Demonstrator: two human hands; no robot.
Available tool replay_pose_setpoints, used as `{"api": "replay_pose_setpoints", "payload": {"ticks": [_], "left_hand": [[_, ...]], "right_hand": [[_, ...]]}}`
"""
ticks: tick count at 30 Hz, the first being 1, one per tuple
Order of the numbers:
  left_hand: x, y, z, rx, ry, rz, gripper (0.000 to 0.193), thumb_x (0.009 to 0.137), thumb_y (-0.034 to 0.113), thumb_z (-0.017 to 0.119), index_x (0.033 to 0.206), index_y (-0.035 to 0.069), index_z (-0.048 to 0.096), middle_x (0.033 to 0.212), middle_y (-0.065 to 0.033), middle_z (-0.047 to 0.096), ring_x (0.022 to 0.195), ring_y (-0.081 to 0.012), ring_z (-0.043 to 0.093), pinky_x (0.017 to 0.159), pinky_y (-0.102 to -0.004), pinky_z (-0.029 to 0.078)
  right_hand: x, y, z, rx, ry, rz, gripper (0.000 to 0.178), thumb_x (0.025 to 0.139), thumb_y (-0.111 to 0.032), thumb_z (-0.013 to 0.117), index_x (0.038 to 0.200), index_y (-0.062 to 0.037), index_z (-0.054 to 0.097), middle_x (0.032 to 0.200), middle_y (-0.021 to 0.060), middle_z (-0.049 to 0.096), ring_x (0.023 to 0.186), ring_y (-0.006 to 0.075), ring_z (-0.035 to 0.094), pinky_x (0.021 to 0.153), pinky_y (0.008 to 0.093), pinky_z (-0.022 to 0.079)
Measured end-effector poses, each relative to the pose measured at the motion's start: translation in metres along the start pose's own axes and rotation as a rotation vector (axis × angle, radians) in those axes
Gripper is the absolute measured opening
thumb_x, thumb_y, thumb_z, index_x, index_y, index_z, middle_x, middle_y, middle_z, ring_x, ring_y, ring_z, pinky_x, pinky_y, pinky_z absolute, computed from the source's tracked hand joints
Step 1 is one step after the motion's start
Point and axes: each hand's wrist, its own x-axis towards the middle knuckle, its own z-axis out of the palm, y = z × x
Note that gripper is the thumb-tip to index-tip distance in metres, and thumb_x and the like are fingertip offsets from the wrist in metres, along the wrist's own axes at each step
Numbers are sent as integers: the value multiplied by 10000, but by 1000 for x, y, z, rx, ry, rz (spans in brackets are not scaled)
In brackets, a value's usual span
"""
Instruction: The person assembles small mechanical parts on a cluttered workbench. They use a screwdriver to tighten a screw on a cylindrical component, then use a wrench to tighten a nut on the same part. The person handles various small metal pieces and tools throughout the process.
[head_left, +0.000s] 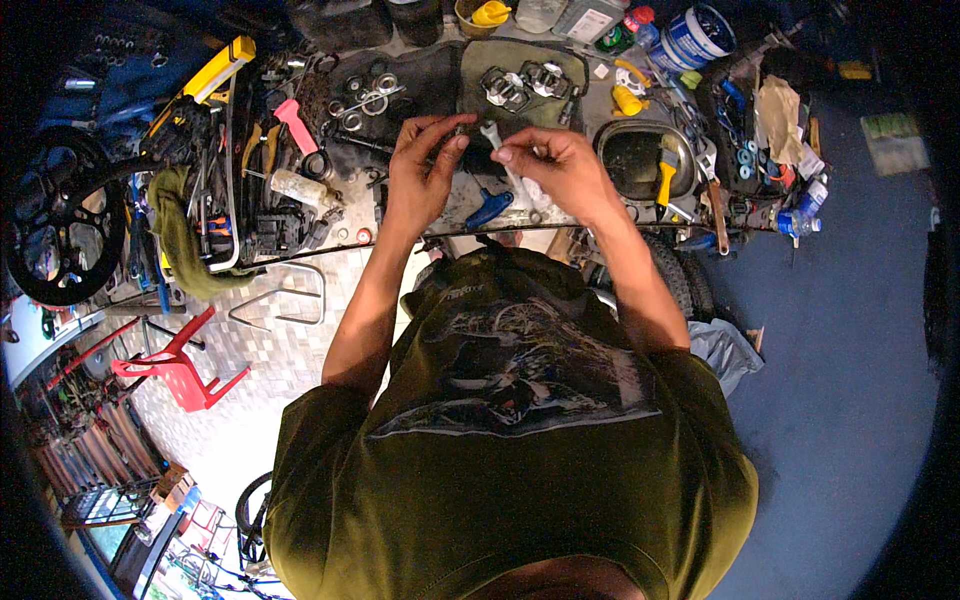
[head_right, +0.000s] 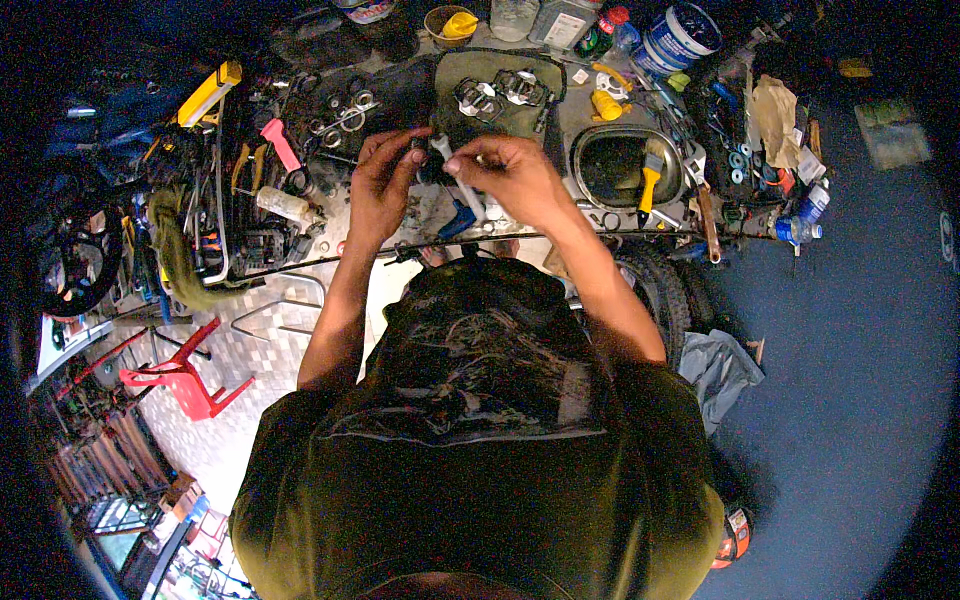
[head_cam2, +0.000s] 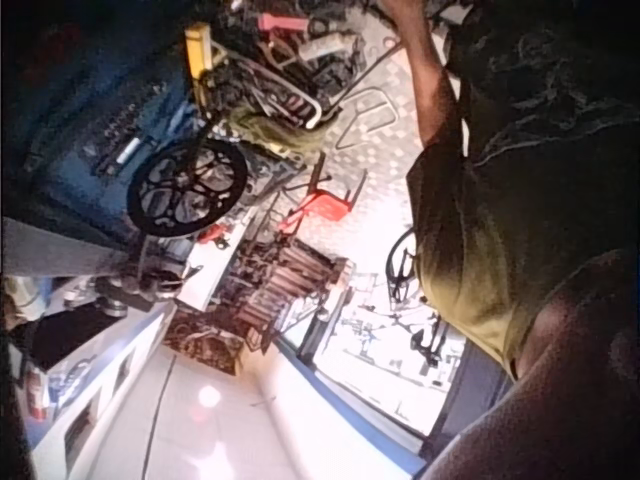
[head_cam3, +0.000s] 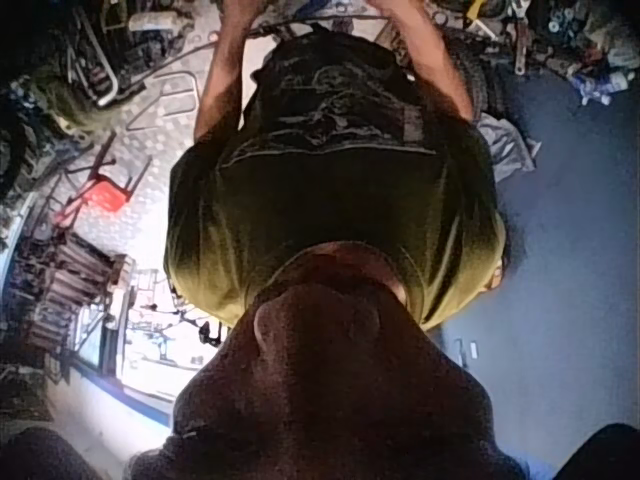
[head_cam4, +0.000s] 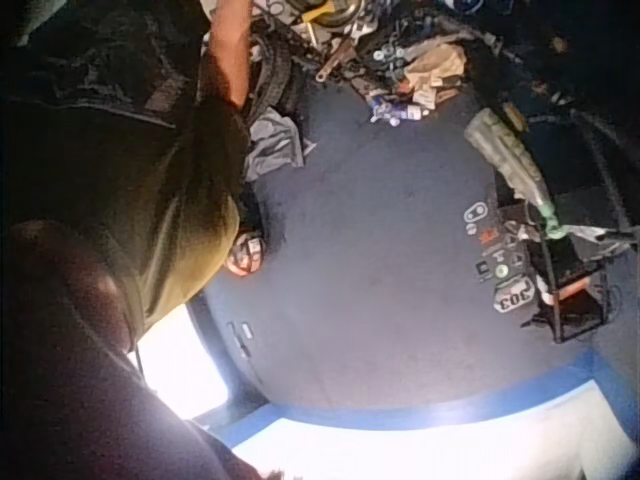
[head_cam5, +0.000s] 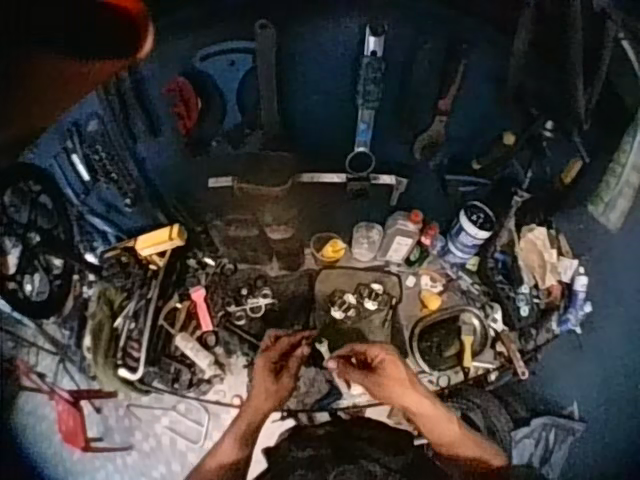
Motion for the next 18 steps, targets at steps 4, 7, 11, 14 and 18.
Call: {"api": "replay_pose_setpoints", "payload": {"ticks": [4, 7, 11, 14, 18], "left_hand": [[-4, 5, -3, 6, -6, -62, 271, 976, 111, 661, 1239, 97, 722, 1121, -92, 624, 1088, -196, 562, 954, -310, 453], [-5, 9, -3, -105, 32, -96, 259, 955, 118, 679, 1206, 124, 743, 1051, -112, 625, 1032, -230, 571, 907, -338, 482], [-8, 5, -4, -88, 19, -110, 273, 962, 90, 654, 1220, 124, 735, 1006, -94, 626, 1000, -207, 576, 848, -317, 483], [-9, 5, -4, -163, -15, -170, 262, 989, 105, 632, 1234, 116, 724, 965, -51, 644, 886, -144, 580, 762, -281, 479], [-9, 14, -4, -331, -51, -295, 249, 1040, 174, 592, 1245, 97, 710, 951, 2, 664, 770, -64, 535, 684, -241, 457]], "right_hand": [[-1, -2, 17, 47, -9, -21, 271, 938, -276, 753, 987, -10, 746, 797, -2, 690, 742, 56, 558, 666, 271, 473], [4, 12, 30, 137, -19, -34, 232, 948, -239, 744, 993, -12, 738, 821, -10, 683, 762, 49, 553, 686, 256, 467], [2, 7, 39, 199, -24, 45, 183, 966, -194, 729, 1005, -16, 723, 860, -26, 668, 801, 40, 552, 710, 228, 449], [2, 7, 42, 225, 0, 61, 175, 967, -193, 728, 990, -20, 719, 843, -28, 662, 782, 40, 549, 698, 225, 441], [6, 11, 47, 224, 60, 11, 256, 933, -278, 757, 939, -24, 726, 800, 10, 698, 755, 76, 600, 704, 263, 485]]}}
